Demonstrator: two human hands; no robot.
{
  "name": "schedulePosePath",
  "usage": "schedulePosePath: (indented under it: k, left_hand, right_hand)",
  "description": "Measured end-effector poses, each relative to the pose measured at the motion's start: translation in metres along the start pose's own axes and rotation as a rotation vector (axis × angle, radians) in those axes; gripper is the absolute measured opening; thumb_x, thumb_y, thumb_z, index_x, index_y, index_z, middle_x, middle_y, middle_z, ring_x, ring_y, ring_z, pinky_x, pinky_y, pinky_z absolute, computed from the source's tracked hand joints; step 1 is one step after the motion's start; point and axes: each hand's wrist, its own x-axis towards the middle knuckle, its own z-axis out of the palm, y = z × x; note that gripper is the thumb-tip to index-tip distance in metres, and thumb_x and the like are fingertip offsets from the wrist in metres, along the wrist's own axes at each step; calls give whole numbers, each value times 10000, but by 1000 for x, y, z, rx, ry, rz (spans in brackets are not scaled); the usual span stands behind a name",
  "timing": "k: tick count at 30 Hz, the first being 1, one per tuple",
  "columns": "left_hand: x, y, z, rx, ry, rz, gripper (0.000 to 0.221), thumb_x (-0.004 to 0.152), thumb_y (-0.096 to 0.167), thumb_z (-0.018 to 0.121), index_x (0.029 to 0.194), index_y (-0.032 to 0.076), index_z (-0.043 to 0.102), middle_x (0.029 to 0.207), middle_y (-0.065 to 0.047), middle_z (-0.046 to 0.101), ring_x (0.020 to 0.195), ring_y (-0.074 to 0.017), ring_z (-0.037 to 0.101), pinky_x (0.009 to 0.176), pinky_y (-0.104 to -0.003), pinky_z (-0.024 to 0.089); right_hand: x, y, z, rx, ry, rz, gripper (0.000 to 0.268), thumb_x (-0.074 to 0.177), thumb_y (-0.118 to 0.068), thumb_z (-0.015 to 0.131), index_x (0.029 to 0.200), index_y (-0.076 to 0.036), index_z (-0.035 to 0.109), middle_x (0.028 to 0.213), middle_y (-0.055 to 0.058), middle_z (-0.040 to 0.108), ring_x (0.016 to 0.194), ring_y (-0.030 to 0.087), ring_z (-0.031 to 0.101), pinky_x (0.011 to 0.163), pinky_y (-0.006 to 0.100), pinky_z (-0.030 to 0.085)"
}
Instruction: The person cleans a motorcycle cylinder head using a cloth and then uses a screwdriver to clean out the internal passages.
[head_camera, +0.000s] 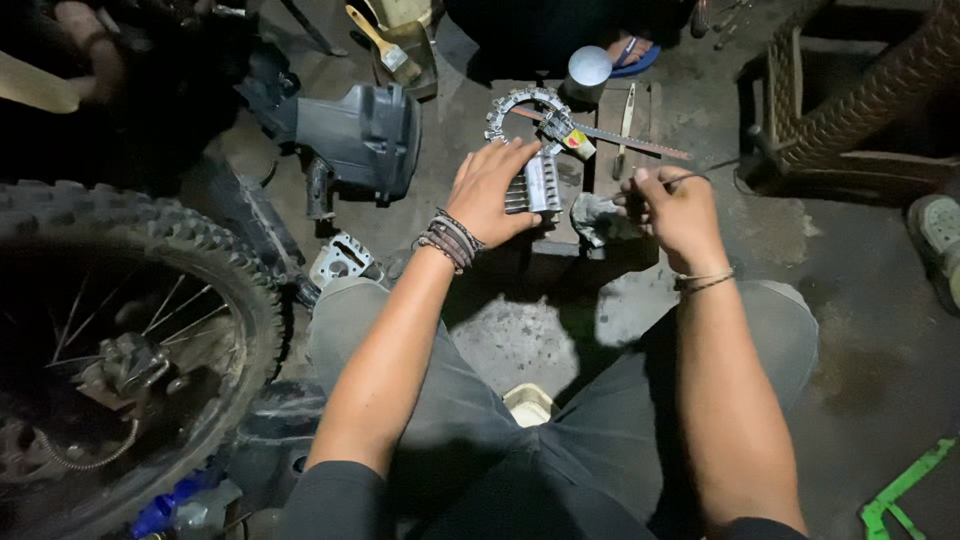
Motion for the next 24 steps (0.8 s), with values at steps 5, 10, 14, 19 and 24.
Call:
schedulePosePath:
  k: [5, 10, 14, 19, 24]
  left_hand:
    - [-3, 7, -4, 3, -5, -2, 974, 775, 405, 844, 1587, 255, 327, 1614, -149, 346, 1511, -399, 253, 1214, -637, 154]
    - [-10, 22, -8, 19, 15, 32, 994, 785, 370, 842, 1600, 211, 296, 1623, -205, 293, 1510, -433, 233, 1211, -650, 136]
    - [-9, 29, -10, 18, 24, 39, 938, 807, 358, 807, 1584, 156, 322, 1600, -250, 302, 1496, -461, 246, 1201, -658, 143]
    - [-8, 23, -2, 37, 78, 74, 921, 798, 358, 797, 1571, 155, 339, 1579, -238, 326, 1481, -448, 283, 1191, -646, 190]
    - [-10, 16, 7, 21, 177, 109, 895, 791, 383, 798, 1550, 160, 380, 1553, -228, 368, 1462, -441, 325, 1183, -627, 231]
  right_hand:
    - [16, 48, -23, -119, 35, -30, 268, 1082, -218, 652, 1027, 29, 741, 849, 233, 669, 799, 298, 664, 666, 438, 550]
    - [10, 55, -28, -354, 105, -75, 364, 1079, -293, 652, 1071, 61, 737, 971, 319, 702, 1013, 492, 686, 774, 572, 529]
    - [19, 72, -4, -274, 2, 88, 441, 1018, -345, 674, 1156, 71, 723, 1098, 322, 714, 1151, 493, 651, 920, 576, 508]
    - [16, 56, 10, -374, 14, 57, 518, 987, -364, 704, 1181, 115, 697, 1155, 357, 699, 1201, 515, 615, 988, 629, 485]
    - [43, 93, 8, -391, -8, -9, 409, 1033, -339, 655, 1135, 45, 752, 1111, 296, 727, 1198, 492, 615, 970, 597, 502]
